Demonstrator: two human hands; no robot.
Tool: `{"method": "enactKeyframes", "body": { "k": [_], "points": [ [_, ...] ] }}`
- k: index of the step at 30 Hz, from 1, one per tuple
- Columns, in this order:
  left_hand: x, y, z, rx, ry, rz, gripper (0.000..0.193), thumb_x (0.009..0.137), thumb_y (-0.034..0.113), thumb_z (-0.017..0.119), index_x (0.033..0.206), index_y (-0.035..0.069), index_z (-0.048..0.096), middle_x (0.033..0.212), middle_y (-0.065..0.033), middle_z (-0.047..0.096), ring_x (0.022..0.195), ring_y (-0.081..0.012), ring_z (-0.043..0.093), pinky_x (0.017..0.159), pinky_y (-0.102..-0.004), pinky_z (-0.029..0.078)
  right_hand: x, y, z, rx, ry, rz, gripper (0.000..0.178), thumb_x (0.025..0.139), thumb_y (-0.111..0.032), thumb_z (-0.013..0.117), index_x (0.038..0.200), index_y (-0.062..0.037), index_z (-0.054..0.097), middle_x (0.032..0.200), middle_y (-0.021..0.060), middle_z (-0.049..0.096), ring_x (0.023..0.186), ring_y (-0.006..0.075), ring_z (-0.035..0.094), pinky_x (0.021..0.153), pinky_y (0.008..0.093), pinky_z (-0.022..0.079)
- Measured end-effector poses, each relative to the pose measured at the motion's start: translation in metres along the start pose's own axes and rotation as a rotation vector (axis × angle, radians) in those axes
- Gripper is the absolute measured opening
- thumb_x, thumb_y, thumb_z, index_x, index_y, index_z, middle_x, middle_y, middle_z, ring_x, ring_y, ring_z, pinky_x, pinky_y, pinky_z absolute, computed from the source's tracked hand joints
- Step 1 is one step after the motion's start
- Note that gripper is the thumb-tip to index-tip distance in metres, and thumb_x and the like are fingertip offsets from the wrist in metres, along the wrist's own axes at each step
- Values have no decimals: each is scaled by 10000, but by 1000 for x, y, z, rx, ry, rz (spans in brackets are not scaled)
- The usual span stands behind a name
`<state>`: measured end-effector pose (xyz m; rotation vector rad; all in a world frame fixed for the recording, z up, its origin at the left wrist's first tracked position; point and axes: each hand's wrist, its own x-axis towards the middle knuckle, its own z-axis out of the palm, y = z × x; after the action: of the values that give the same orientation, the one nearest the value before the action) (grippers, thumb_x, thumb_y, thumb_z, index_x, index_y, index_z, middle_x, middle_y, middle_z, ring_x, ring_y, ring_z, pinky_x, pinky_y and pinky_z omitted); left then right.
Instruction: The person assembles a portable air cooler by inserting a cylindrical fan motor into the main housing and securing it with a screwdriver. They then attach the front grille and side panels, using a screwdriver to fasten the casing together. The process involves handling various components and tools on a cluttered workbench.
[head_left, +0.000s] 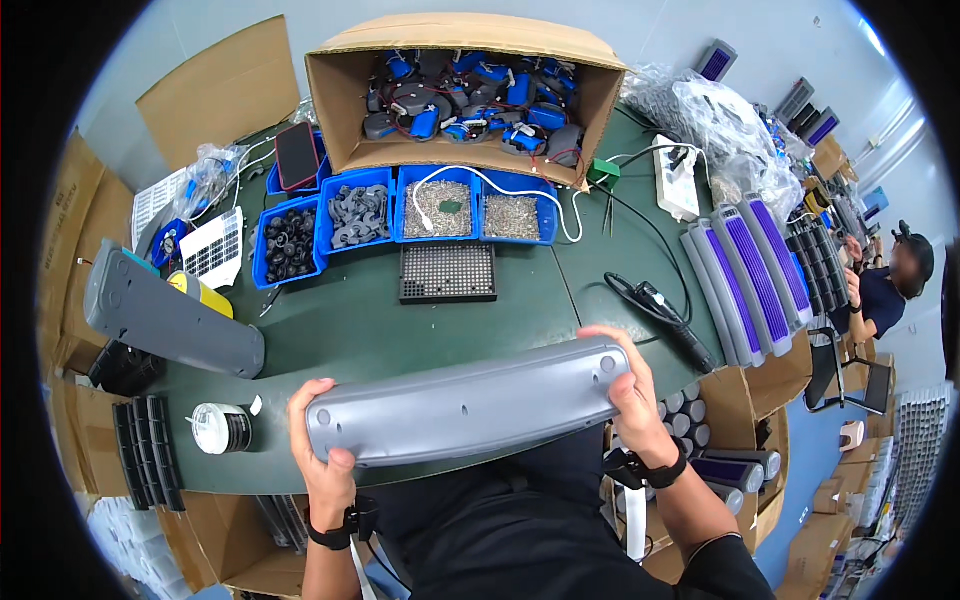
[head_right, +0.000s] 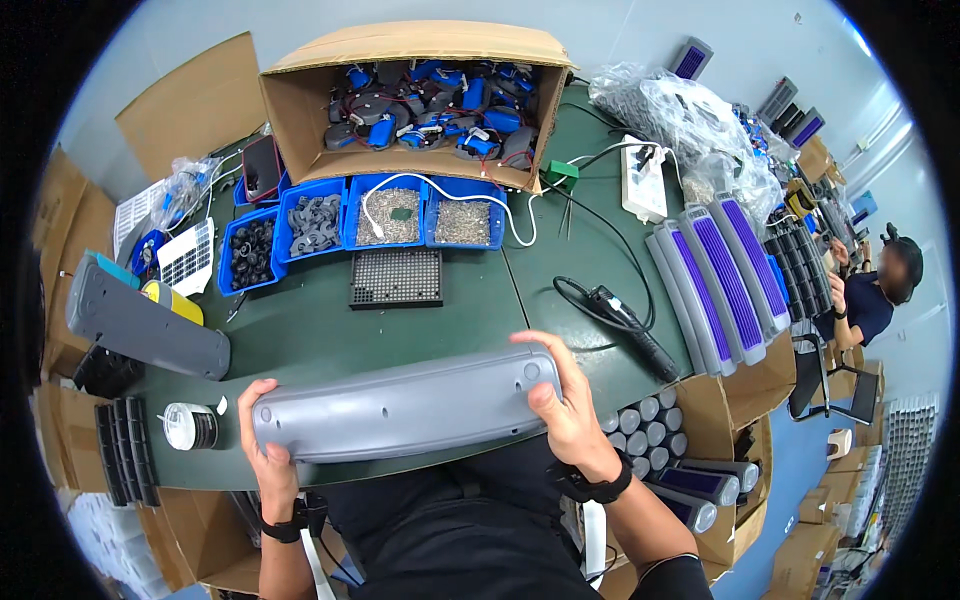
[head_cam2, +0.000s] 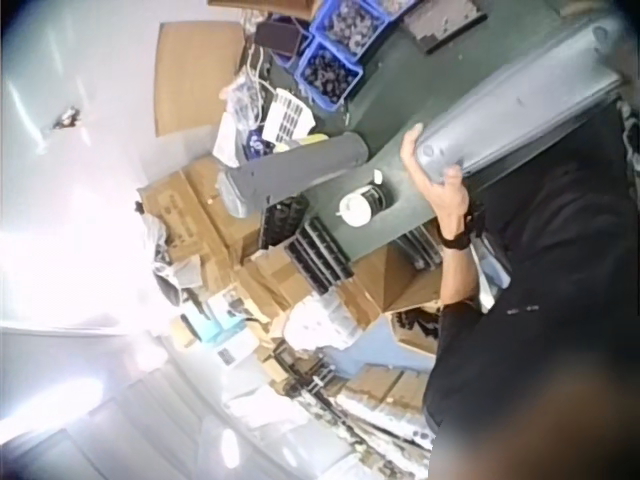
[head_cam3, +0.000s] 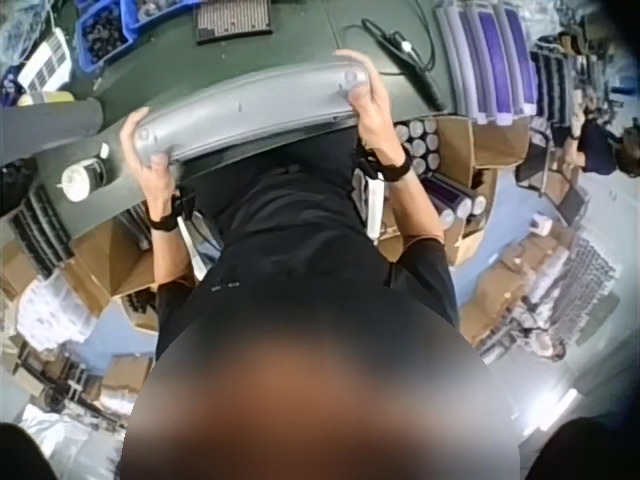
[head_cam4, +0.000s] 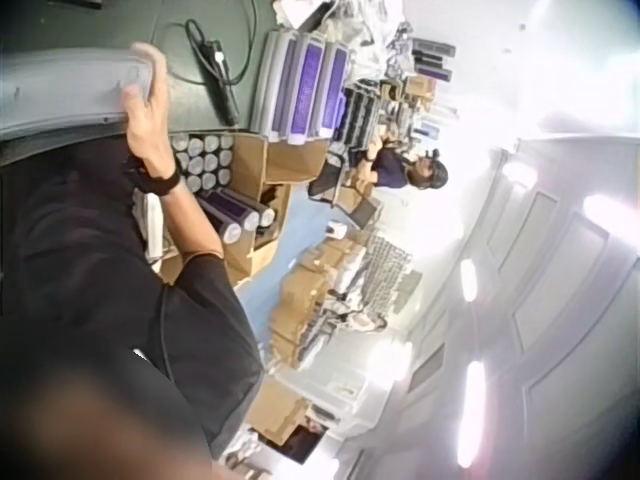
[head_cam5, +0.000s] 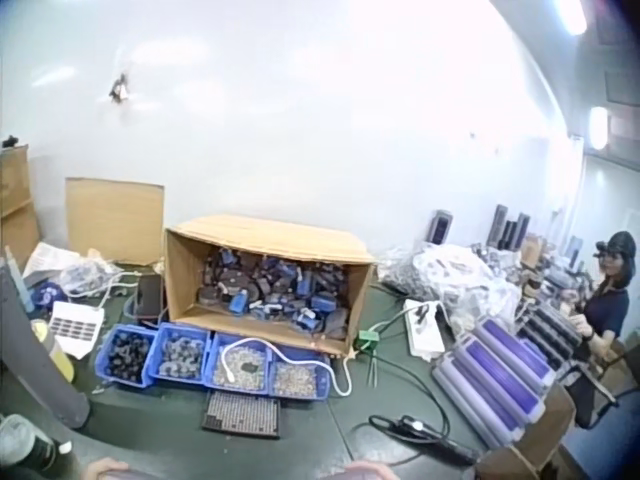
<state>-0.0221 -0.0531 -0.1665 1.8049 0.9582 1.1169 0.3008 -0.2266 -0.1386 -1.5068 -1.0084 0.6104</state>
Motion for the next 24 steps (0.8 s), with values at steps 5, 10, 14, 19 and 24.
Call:
{"method": "enactKeyframes", "body": {
  "k": [5,10,14,19,24],
  "points": [
    [26,7,5,14,-142,-107,617,1031,587,562,1255,16,626,1153,-88,641,1115,-218,591,1014,-371,456,21,2,-3,-92,30,32,639,1053,-611,533,1186,2,653,1009,69,604,955,170,553,884,306,435],
    [49,8,27,64,-238,-239,419,1085,414,563,1154,10,653,1022,-76,646,954,-209,566,940,-359,455,55,23,-13,-214,80,176,743,1085,-620,454,1023,71,719,993,171,640,994,250,585,920,357,446],
    [59,-5,38,344,-209,-136,487,1075,417,581,1008,-51,696,1013,-157,654,987,-303,590,958,-392,448,73,42,-14,-355,24,184,861,1058,-700,425,928,87,749,984,248,661,1026,349,595,957,416,447],
    [75,-3,46,480,-303,-98,485,1064,377,583,946,-76,709,974,-186,676,994,-339,594,940,-424,447,81,51,-20,-431,-20,53,880,1056,-667,452,749,140,628,722,299,576,747,396,543,771,494,444],
    [64,-15,42,379,-215,38,403,1060,283,559,900,-59,701,953,-216,671,950,-393,590,920,-469,442,87,46,-16,-526,-90,132,874,1042,-664,502,701,140,515,690,288,502,692,353,508,726,506,413]
  ]
}}
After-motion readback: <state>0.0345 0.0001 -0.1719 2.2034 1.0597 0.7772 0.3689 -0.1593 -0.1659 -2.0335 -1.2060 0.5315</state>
